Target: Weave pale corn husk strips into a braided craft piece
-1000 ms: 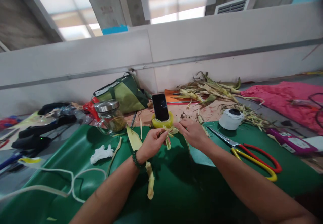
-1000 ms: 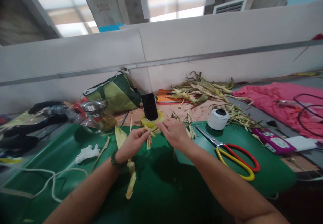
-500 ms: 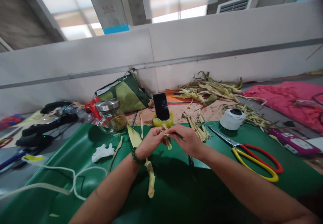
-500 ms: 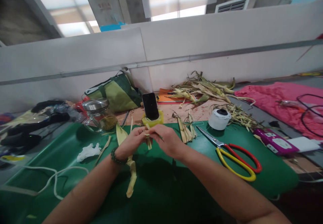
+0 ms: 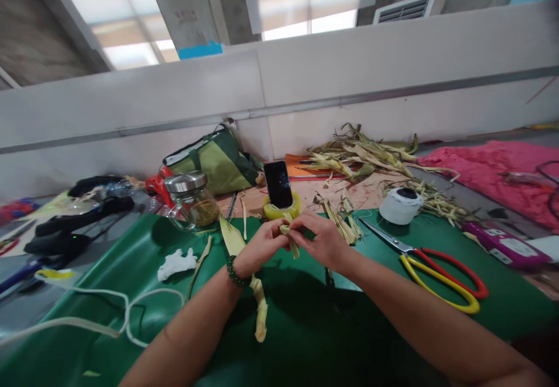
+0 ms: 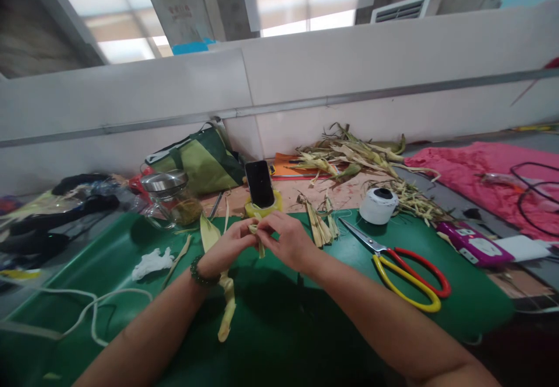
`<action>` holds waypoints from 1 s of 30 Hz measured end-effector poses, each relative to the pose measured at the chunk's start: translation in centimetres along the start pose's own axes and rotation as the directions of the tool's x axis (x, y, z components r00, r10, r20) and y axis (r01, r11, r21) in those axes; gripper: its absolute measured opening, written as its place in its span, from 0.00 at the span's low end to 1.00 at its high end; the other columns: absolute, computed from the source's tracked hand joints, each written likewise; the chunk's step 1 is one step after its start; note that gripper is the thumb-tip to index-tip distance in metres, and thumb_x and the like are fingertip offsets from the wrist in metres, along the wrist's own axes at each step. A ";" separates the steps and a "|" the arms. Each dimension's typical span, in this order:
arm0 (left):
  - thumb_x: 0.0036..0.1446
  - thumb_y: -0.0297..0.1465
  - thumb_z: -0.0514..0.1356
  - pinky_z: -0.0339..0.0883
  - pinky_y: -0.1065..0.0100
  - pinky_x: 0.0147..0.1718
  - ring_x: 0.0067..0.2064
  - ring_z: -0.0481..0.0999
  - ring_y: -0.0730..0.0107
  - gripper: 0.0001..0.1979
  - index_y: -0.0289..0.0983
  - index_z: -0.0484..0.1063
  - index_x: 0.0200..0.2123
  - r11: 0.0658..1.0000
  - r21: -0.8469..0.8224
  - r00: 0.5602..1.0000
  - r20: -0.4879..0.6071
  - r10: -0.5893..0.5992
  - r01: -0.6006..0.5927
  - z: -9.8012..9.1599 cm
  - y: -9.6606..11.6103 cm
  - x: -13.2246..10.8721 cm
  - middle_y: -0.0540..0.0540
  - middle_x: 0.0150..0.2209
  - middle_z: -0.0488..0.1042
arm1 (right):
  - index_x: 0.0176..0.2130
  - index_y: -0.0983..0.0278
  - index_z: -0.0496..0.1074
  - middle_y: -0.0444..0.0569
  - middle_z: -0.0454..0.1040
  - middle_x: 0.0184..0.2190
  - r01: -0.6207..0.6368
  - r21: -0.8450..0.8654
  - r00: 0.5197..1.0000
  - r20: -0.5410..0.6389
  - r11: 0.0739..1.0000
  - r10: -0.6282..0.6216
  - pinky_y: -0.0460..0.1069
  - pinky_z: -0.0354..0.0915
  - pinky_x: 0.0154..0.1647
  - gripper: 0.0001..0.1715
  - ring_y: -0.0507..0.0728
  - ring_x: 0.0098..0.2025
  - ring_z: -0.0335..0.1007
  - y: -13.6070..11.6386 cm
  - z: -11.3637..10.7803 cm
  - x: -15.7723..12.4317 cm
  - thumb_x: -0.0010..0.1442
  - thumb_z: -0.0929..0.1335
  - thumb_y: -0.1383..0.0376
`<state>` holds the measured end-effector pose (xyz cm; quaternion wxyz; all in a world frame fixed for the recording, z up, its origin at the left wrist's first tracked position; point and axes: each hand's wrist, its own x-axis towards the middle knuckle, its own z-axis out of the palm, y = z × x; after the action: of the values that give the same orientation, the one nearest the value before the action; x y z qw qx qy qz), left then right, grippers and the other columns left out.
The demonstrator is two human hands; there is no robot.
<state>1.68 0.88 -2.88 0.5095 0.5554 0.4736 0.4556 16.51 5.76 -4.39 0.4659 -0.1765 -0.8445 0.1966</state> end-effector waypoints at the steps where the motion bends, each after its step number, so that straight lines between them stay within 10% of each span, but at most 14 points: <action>1: 0.40 0.24 0.57 0.62 0.73 0.27 0.25 0.66 0.76 0.05 0.33 0.67 0.26 1.000 0.000 1.000 0.006 -0.003 0.003 0.0 0.0 0.0 0.53 0.23 0.66 | 0.30 0.64 0.69 0.45 0.72 0.27 0.002 -0.009 1.000 -0.007 1.000 -0.002 0.45 0.65 0.33 0.06 0.51 0.30 0.68 0.0 0.0 0.0 0.57 0.65 0.72; 30: 0.50 0.22 0.53 0.63 0.68 0.37 0.36 0.71 0.68 0.11 0.36 0.65 0.39 0.839 0.501 0.946 -0.107 0.305 -0.214 0.8 -1.0 -0.6 0.46 0.35 0.72 | 0.39 0.64 0.69 0.43 0.72 0.27 -0.299 0.191 0.954 0.095 0.935 0.285 0.46 0.65 0.32 0.14 0.50 0.28 0.68 0.7 0.7 0.4 0.50 0.67 0.71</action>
<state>2.32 0.21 -3.94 0.2426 0.6799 0.5365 0.4370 15.77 6.42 -4.78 0.4191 -0.2449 -0.7992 0.3544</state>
